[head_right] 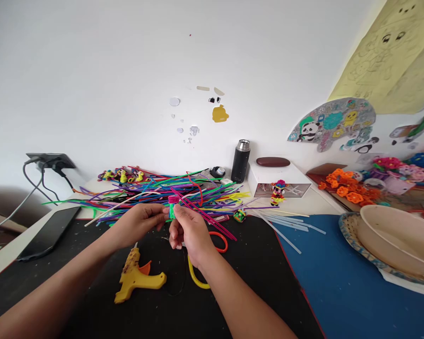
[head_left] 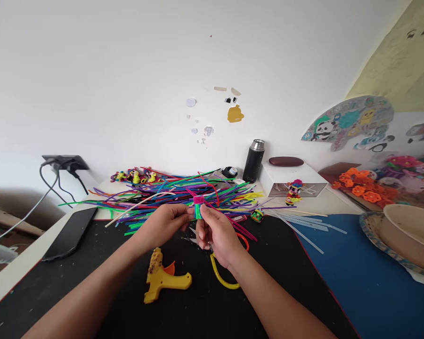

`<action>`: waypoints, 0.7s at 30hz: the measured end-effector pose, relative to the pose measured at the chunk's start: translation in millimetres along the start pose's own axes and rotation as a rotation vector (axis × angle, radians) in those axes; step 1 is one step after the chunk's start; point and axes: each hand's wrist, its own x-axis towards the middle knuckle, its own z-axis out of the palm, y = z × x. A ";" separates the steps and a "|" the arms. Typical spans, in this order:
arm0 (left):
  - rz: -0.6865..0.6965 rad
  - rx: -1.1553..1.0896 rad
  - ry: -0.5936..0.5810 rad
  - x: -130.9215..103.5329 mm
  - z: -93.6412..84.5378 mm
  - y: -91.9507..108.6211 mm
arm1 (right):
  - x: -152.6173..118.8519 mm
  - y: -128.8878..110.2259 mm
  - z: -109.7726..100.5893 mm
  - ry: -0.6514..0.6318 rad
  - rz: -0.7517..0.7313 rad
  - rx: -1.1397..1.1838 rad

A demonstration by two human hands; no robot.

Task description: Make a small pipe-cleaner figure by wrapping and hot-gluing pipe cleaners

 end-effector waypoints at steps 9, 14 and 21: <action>-0.054 -0.383 0.649 11.0 -56.3 -22.6 | 5.0 -17.1 -8.4 0.156 -0.087 0.049; -0.023 -0.436 1.033 1.4 -121.3 -37.5 | 8.4 -17.8 -15.6 0.218 -0.136 0.049; -0.061 -0.251 0.795 3.3 -110.9 -50.1 | 7.5 -10.4 -10.4 0.203 -0.087 0.024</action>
